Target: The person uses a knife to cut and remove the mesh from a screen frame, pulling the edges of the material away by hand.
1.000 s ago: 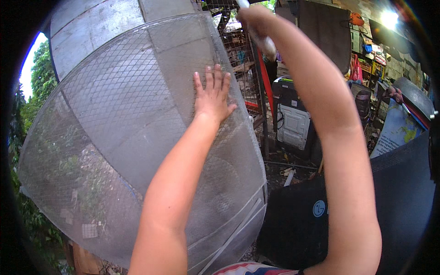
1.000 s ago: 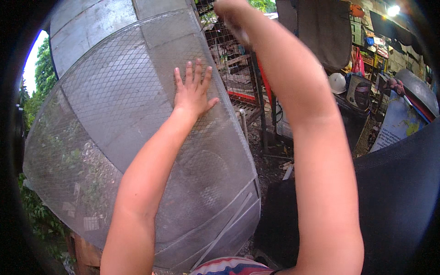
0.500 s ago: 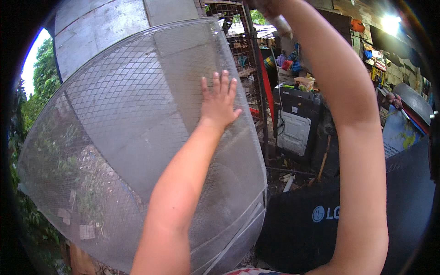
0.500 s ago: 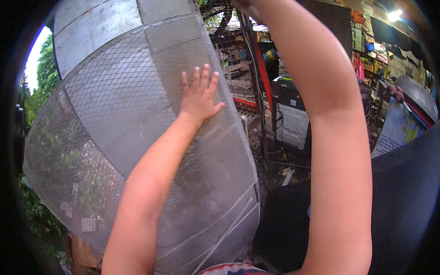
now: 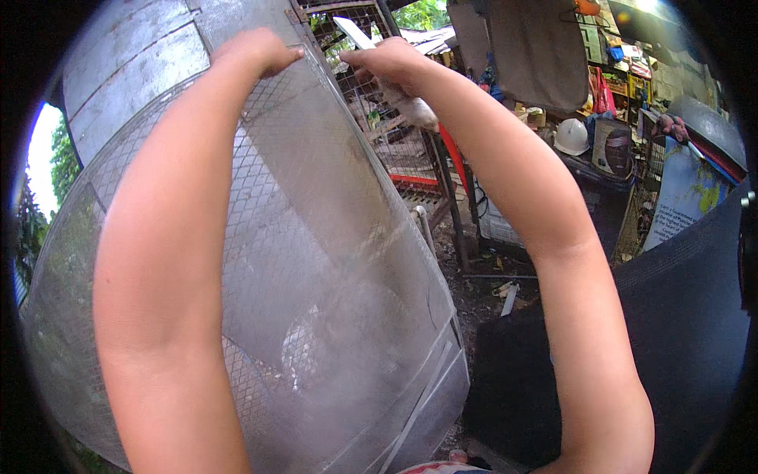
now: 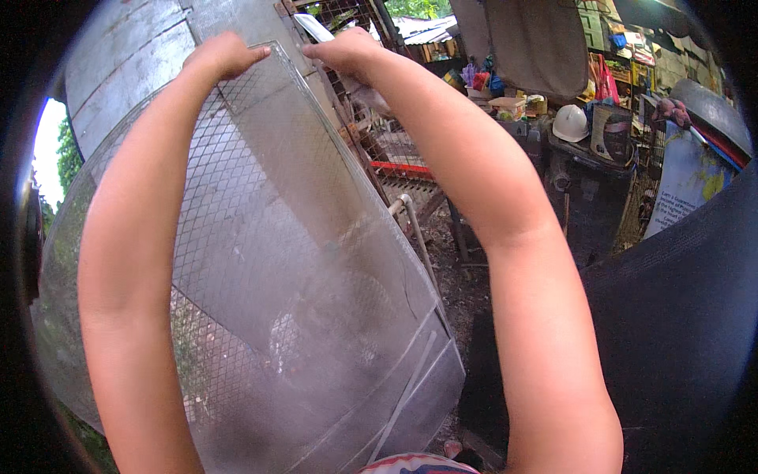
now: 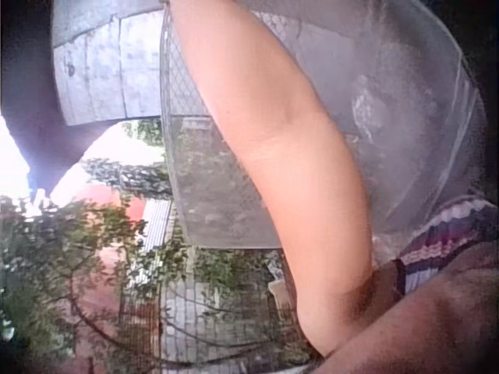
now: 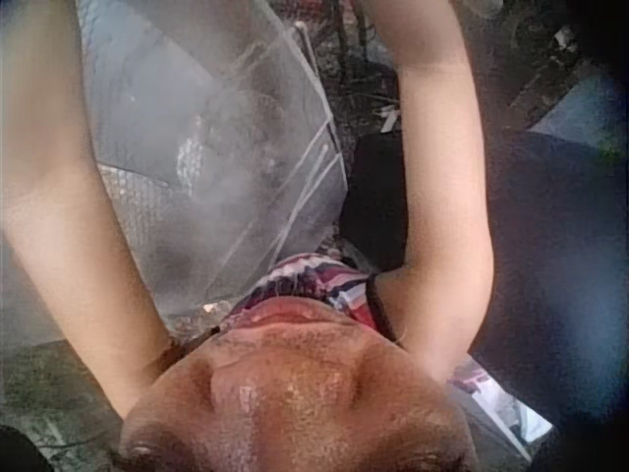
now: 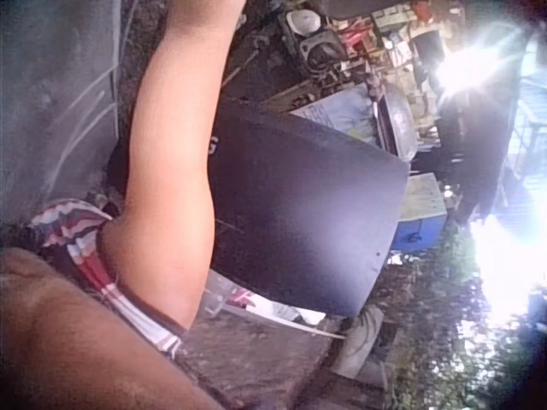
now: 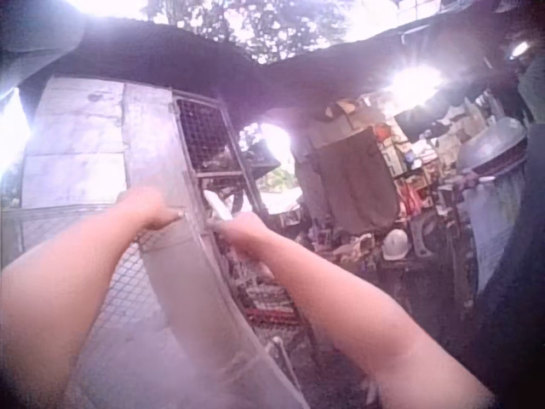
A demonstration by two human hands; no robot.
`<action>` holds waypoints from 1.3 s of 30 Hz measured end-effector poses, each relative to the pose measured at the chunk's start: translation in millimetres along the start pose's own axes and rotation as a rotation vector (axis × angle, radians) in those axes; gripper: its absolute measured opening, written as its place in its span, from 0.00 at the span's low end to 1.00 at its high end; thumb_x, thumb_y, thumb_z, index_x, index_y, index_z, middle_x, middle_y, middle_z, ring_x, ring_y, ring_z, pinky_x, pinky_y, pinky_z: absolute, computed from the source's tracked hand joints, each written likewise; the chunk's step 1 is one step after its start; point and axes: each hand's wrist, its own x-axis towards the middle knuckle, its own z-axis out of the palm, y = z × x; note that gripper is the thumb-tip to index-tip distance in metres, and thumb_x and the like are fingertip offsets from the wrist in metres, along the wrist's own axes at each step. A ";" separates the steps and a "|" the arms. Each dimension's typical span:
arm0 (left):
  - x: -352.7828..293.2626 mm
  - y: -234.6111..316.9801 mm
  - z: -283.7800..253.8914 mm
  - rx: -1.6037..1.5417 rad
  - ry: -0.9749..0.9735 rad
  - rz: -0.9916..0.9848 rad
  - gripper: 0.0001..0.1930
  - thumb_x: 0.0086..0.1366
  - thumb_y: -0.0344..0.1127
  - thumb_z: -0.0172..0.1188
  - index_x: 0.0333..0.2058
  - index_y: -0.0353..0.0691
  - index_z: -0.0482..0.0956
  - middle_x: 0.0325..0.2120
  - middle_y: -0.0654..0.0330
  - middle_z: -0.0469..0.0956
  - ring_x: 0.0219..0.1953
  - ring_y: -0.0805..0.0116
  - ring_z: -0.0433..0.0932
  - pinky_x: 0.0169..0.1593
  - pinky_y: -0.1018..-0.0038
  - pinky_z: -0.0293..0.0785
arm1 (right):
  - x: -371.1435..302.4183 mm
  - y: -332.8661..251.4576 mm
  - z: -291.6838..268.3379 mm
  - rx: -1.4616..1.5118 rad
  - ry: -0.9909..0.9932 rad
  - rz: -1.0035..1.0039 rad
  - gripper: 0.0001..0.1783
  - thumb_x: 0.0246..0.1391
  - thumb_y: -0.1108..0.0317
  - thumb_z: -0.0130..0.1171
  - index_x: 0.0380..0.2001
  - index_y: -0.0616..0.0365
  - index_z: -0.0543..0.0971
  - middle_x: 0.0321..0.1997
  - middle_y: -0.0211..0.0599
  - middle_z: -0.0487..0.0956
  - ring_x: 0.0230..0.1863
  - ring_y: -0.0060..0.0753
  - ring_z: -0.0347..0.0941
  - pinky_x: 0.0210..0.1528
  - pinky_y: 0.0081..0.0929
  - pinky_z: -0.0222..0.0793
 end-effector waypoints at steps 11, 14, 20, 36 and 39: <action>6.3 11.8 23.4 0.050 0.057 0.001 0.33 0.63 0.65 0.49 0.48 0.38 0.79 0.48 0.48 0.79 0.51 0.50 0.78 0.53 0.57 0.73 | 50.7 0.7 34.4 -0.284 0.017 -0.068 0.31 0.42 0.45 0.66 0.43 0.60 0.82 0.48 0.47 0.81 0.51 0.43 0.78 0.53 0.33 0.73; 15.6 15.4 29.4 0.078 0.010 0.059 0.32 0.64 0.63 0.49 0.49 0.39 0.78 0.49 0.47 0.78 0.52 0.50 0.77 0.53 0.58 0.73 | 62.5 -3.9 27.2 -0.395 0.043 -0.162 0.25 0.44 0.55 0.61 0.42 0.61 0.82 0.49 0.49 0.81 0.51 0.45 0.78 0.53 0.34 0.73; 41.8 22.1 54.3 -0.089 -0.027 0.010 0.27 0.66 0.57 0.48 0.51 0.40 0.77 0.50 0.47 0.77 0.53 0.48 0.76 0.54 0.57 0.71 | 61.2 -22.2 35.7 -0.464 0.017 -0.165 0.24 0.45 0.56 0.59 0.41 0.62 0.83 0.46 0.50 0.81 0.49 0.45 0.79 0.51 0.34 0.74; 35.2 -48.6 130.6 0.005 -0.101 -0.011 0.25 0.68 0.54 0.47 0.49 0.39 0.78 0.49 0.45 0.77 0.53 0.47 0.76 0.55 0.55 0.71 | 51.2 -157.2 -117.0 0.179 0.401 -0.444 0.12 0.53 0.69 0.55 0.34 0.67 0.82 0.34 0.48 0.83 0.35 0.40 0.83 0.36 0.35 0.78; 50.0 -40.9 108.9 -0.063 -0.078 -0.003 0.25 0.68 0.55 0.47 0.49 0.39 0.78 0.49 0.45 0.77 0.53 0.47 0.75 0.55 0.55 0.71 | 69.1 -136.2 -108.5 -0.277 0.489 -0.362 0.15 0.49 0.65 0.60 0.37 0.66 0.82 0.35 0.48 0.83 0.37 0.42 0.82 0.35 0.36 0.76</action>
